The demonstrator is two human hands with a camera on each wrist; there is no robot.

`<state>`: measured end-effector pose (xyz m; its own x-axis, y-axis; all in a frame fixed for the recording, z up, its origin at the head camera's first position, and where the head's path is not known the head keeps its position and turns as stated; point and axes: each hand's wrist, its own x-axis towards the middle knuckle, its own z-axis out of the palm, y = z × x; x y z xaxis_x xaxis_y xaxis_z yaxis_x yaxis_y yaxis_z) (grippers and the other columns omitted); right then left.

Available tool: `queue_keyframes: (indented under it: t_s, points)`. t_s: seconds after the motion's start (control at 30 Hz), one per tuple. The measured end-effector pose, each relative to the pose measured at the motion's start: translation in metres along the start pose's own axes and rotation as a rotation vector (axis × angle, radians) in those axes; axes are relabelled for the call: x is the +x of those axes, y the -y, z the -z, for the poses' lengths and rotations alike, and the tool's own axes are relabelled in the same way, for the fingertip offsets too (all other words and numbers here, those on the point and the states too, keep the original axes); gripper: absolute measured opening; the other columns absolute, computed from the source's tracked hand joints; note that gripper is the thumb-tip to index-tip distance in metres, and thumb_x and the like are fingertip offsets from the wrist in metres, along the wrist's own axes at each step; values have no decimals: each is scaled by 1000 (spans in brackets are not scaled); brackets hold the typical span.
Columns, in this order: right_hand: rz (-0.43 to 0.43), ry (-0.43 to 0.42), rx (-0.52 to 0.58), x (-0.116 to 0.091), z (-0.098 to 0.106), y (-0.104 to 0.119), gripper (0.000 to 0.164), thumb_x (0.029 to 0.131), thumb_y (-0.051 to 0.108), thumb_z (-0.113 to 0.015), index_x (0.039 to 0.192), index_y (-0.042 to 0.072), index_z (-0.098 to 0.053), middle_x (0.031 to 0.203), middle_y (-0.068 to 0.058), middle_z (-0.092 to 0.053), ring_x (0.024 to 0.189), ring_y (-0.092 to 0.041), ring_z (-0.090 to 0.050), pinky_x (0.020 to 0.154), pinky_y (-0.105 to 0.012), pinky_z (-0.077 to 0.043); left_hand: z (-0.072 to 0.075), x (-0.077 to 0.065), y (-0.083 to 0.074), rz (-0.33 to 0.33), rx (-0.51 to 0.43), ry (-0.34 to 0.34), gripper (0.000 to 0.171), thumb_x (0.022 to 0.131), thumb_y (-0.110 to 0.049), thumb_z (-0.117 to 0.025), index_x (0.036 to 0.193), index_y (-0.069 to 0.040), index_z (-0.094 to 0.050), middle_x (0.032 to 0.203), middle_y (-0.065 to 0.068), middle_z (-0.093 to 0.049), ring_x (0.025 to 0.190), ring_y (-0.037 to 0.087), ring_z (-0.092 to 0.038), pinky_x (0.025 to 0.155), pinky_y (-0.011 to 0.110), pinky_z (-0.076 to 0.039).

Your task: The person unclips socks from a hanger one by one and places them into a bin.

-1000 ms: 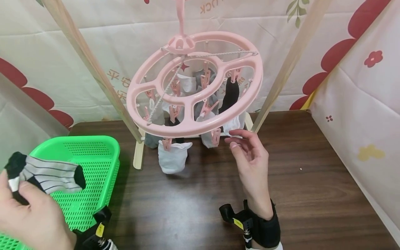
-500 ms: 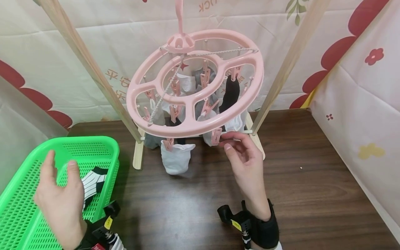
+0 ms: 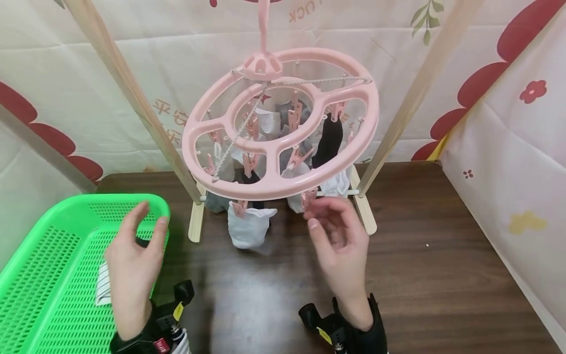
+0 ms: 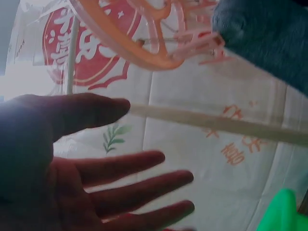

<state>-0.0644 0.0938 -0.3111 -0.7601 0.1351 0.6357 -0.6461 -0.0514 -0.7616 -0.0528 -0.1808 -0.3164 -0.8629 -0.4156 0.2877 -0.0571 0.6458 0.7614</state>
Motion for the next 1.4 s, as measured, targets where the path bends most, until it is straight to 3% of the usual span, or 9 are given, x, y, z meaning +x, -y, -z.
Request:
queue_keyframes:
  t_s: [0.07,0.17,0.3,0.4,0.57,0.67,0.8,1.07,1.4]
  points:
    - [23,37,-2,-3,-7,-1,30,79,-19,-56,109,-15,-55,102,-24,-55,92,-26,-61,78,-27,-51,-8,1,-3,-107,-9,19,45,92,-16,-65,134,-4,-55,133,19,-55,90,35,-61,84,47,-42]
    - [18,92,-44,-7,-19,-2,38,78,-16,-60,115,-12,-55,111,-21,-55,100,-29,-58,83,-31,-48,-22,3,-6,-266,-70,76,43,88,-8,-68,129,1,-58,128,23,-57,120,41,-50,94,57,-38]
    - [-28,158,-163,-10,-29,-7,50,79,-8,-67,127,-3,-54,125,-10,-54,113,-30,-51,94,-37,-42,-43,4,-9,-417,-107,186,48,81,-4,-75,126,2,-58,122,22,-60,114,39,-55,93,53,-41]
    - [-50,198,-237,-11,-33,-10,58,80,-1,-71,134,3,-50,133,-5,-50,121,-26,-47,100,-38,-38,-58,4,-12,-488,-136,298,59,76,-3,-80,129,3,-55,125,21,-59,114,37,-56,92,52,-43]
    - [-62,233,-225,-5,-39,-16,67,81,2,-73,141,7,-44,141,-4,-45,131,-20,-41,107,-41,-30,-74,3,-16,-520,-205,407,63,75,-3,-81,131,0,-52,116,16,-63,106,30,-60,88,46,-46]
    - [-96,247,-180,-1,-43,-19,67,82,2,-73,142,6,-43,143,-3,-45,133,-20,-39,108,-39,-29,-81,1,-16,-521,-225,402,55,77,-2,-79,126,-3,-55,97,10,-67,85,25,-62,72,38,-47]
    - [-137,262,-161,2,-48,-24,64,83,2,-73,140,1,-45,141,-5,-49,133,-20,-40,108,-35,-29,-86,-1,-17,-535,-233,377,41,79,0,-76,116,-4,-60,81,4,-64,66,18,-55,59,31,-44]
    - [-143,258,-141,3,-50,-28,45,85,5,-73,127,4,-58,126,-3,-60,119,-16,-52,101,-37,-38,-86,-1,-22,-579,-245,385,28,84,0,-72,110,-4,-63,67,-3,-49,57,10,-42,52,26,-37]
    - [-168,208,-69,5,-48,-31,40,81,-1,-75,119,1,-61,114,-5,-64,109,-20,-58,93,-45,-43,-89,0,-26,-596,-204,363,26,86,6,-64,108,-6,-64,58,-10,-38,49,4,-34,45,26,-31]
